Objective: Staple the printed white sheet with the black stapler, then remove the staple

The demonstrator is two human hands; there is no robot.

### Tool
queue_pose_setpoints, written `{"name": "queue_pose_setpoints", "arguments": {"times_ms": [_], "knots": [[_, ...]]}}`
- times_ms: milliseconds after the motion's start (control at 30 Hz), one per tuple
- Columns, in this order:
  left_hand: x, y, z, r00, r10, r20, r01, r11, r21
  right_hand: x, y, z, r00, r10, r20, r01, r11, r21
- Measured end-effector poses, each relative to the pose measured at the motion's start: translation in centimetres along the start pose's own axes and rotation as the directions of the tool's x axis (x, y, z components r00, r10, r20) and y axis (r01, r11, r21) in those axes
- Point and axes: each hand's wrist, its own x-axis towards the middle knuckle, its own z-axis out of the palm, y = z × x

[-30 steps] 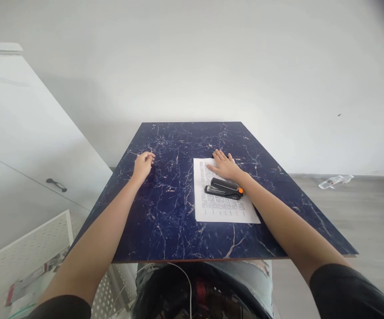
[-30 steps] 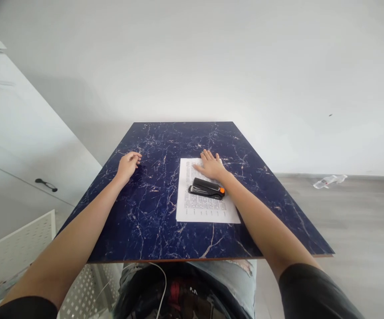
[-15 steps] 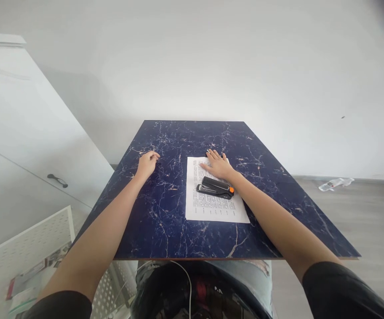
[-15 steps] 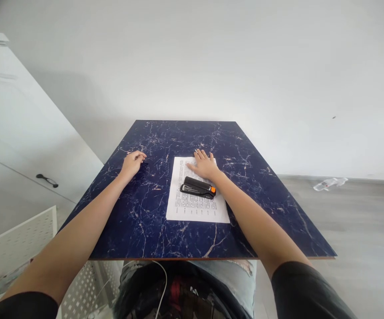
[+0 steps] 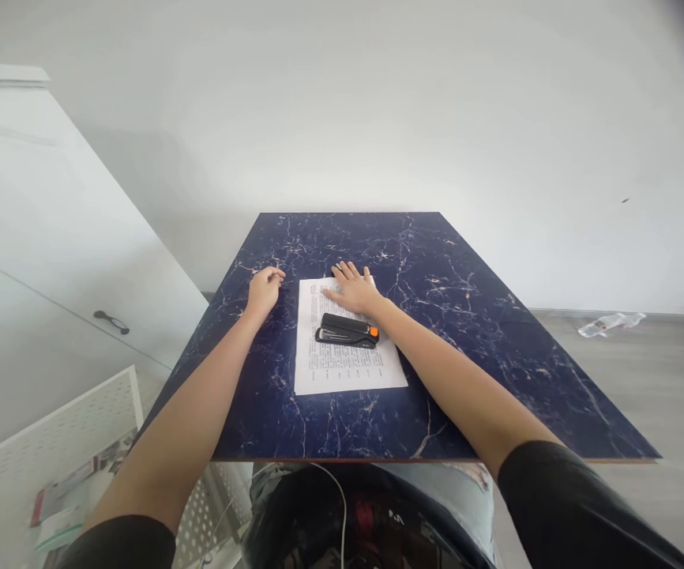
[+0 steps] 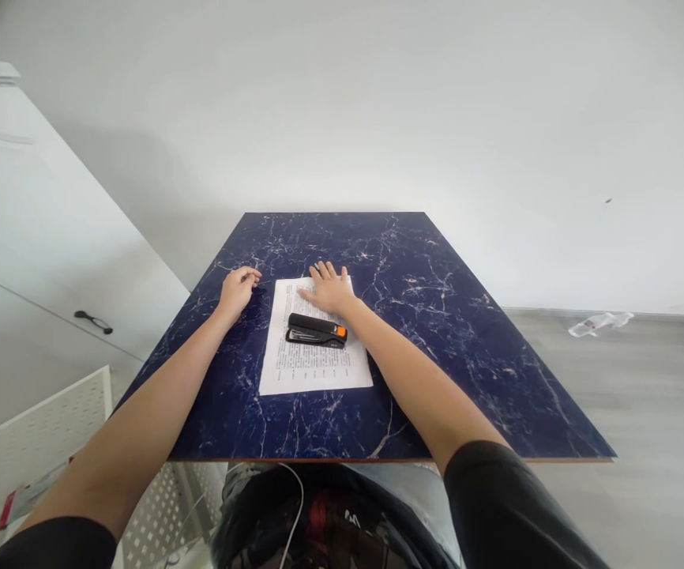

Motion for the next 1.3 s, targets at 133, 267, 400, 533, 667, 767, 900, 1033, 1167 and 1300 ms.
{"name": "queue_pose_setpoints", "arguments": {"times_ms": [133, 267, 400, 533, 667, 767, 900, 1033, 1167, 1300], "knots": [[-0.1, -0.3, 0.1, 0.999, 0.004, -0.039, -0.003, 1.000, 0.015, 2.2, -4.4, 0.7, 0.998, -0.058, 0.007, 0.058, 0.997, 0.046], [-0.3, -0.1, 0.1, 0.992, 0.062, -0.110, -0.053, 0.995, 0.087, 3.4, -7.4, 0.9, 0.989, -0.141, 0.034, 0.139, 0.989, 0.054], [-0.5, 0.0, -0.1, 0.978, 0.052, -0.202, -0.025, 0.991, 0.133, 5.0, -9.2, 1.0, 0.964, -0.249, 0.091, 0.245, 0.968, 0.058], [-0.7, 0.2, -0.4, 0.975, -0.010, -0.222, 0.038, 0.992, 0.124, 6.5, -10.4, 1.0, 0.938, -0.324, 0.126, 0.317, 0.946, 0.070], [-0.8, 0.3, -0.5, 0.980, -0.003, -0.199, 0.030, 0.991, 0.134, 6.6, -10.1, 0.9, 0.938, -0.346, 0.034, 0.339, 0.931, 0.138], [-0.8, 0.4, -0.6, 0.982, -0.005, -0.191, 0.031, 0.991, 0.133, 5.6, -8.8, 1.0, 0.908, -0.419, -0.009, 0.413, 0.893, 0.179], [-0.9, 0.7, -0.6, 0.981, -0.012, -0.196, 0.039, 0.990, 0.136, 4.3, -7.2, 1.4, 0.893, -0.446, 0.063, 0.436, 0.891, 0.123], [-1.1, 0.9, -0.7, 0.980, -0.016, -0.196, 0.045, 0.988, 0.146, 3.3, -6.2, 1.2, 0.906, -0.417, 0.072, 0.409, 0.907, 0.101], [-1.2, 0.9, -0.7, 0.985, 0.003, -0.174, 0.027, 0.985, 0.169, 1.5, -3.9, 0.0, 0.893, -0.436, 0.108, 0.424, 0.898, 0.116], [-1.1, 0.9, -0.4, 0.987, 0.026, -0.159, 0.004, 0.983, 0.182, -0.6, -0.8, -1.1, 0.897, -0.424, 0.121, 0.407, 0.902, 0.144]]}}
